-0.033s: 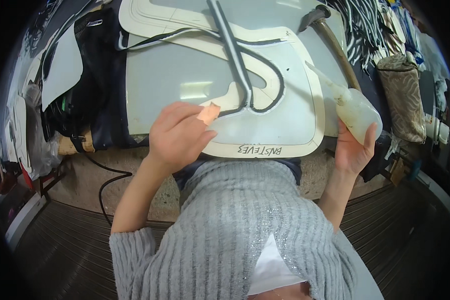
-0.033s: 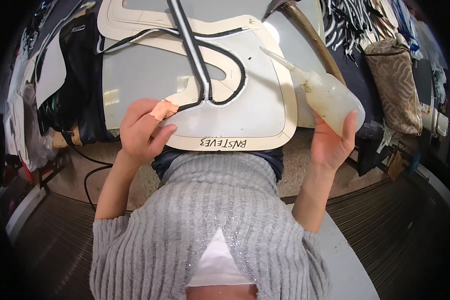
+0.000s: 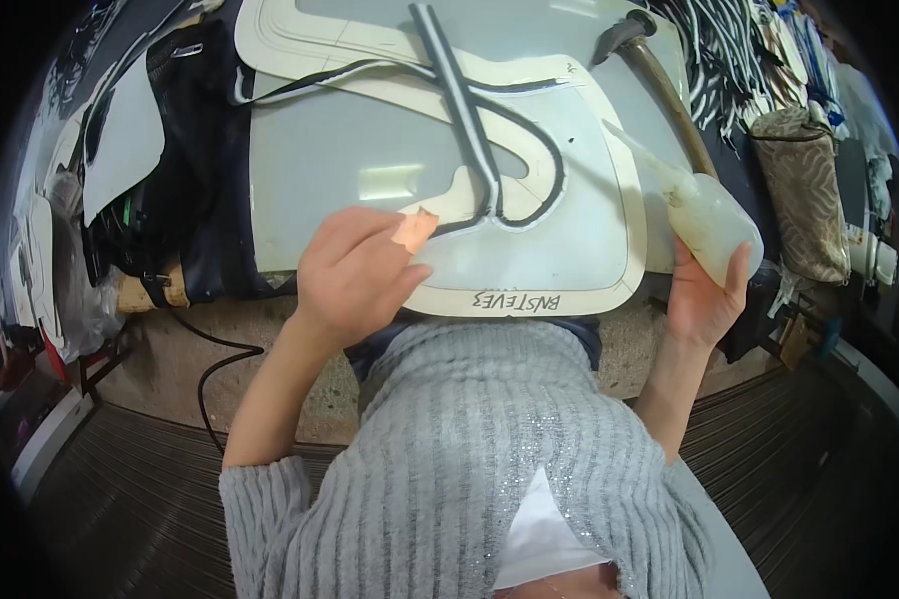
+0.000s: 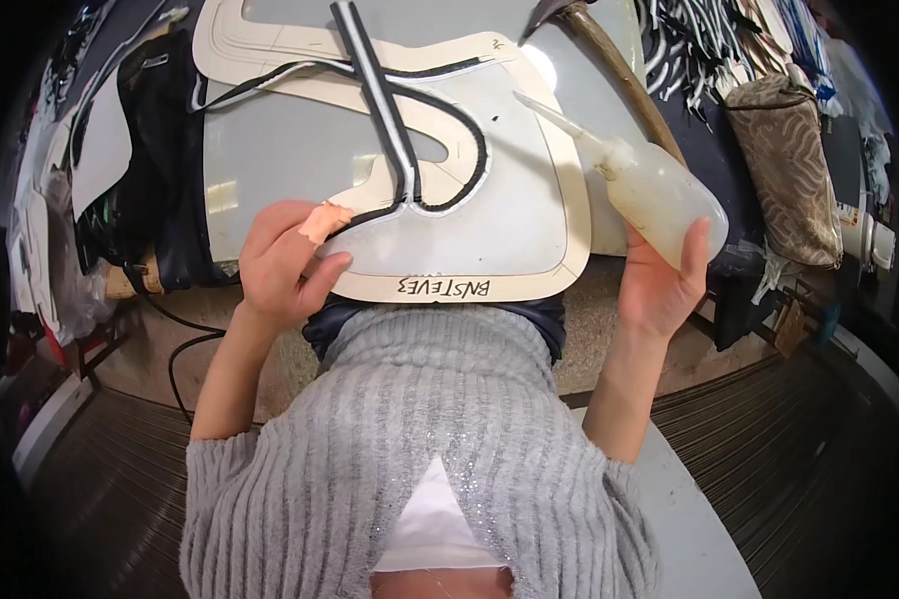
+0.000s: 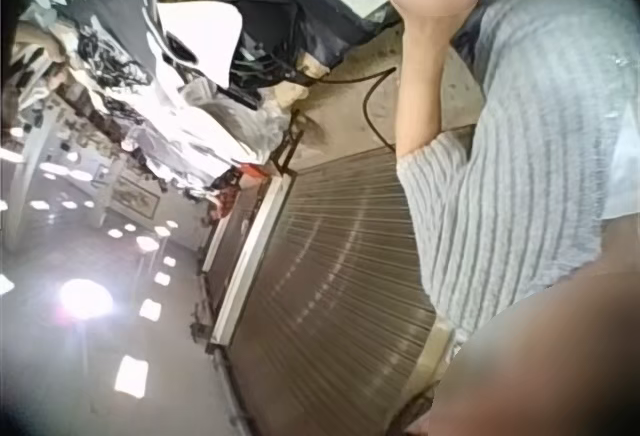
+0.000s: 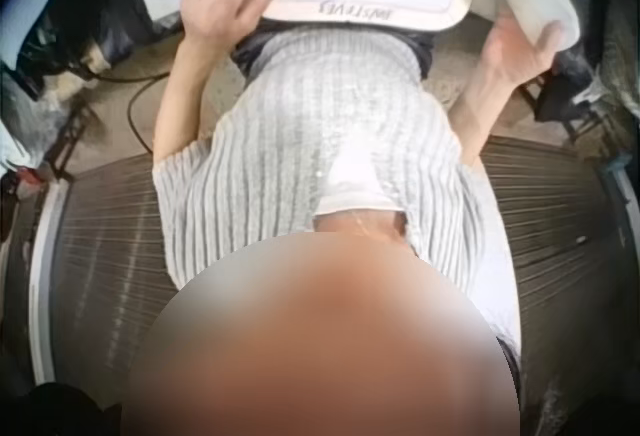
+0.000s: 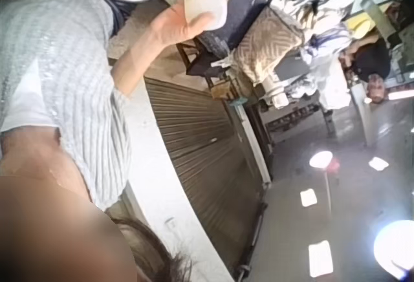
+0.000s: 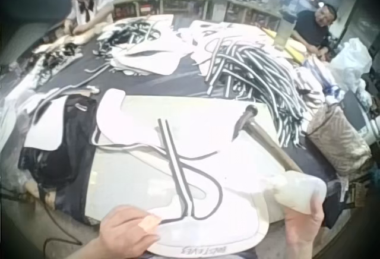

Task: Attaching and hammering reinforcement strips onto shoe upper components.

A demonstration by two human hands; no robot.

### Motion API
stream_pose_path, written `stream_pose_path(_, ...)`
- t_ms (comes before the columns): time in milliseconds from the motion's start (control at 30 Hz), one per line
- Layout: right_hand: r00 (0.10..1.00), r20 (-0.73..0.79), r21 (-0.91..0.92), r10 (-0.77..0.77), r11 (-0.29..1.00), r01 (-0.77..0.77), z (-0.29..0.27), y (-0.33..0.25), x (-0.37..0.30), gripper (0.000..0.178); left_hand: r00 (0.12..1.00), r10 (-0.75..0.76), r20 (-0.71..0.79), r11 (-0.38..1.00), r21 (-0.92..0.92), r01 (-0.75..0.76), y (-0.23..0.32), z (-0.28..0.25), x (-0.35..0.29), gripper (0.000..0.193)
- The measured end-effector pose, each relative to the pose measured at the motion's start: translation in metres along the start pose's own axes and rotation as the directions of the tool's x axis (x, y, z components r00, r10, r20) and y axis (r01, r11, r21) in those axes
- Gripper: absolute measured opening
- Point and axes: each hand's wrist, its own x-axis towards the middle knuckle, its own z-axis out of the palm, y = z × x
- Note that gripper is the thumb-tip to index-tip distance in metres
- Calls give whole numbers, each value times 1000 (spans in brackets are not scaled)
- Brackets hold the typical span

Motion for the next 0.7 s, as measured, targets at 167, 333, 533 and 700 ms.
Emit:
stream_pose_path(167, 924, 103, -432, -368, 820, 375, 42, 14, -3, 58, 998, -22, 61, 999, 27, 20, 5, -5, 6, 47)
stream_pose_path(333, 650, 592, -573, -477, 319, 755, 67, 27, -12, 74, 998, -59, 23, 996, 69, 57, 8, -1, 9, 44)
stream_pose_path(533, 565, 678, -528, -470, 223, 820, 82, 24, -12, 73, 998, -56, 14, 995, 86, 54, 9, -2, 7, 41)
stream_pose_path(700, 526, 793, -484, -307, 208, 850, 94, 16, -17, 70, 998, -29, 61, 997, 79, 24, 6, -1, 3, 44)
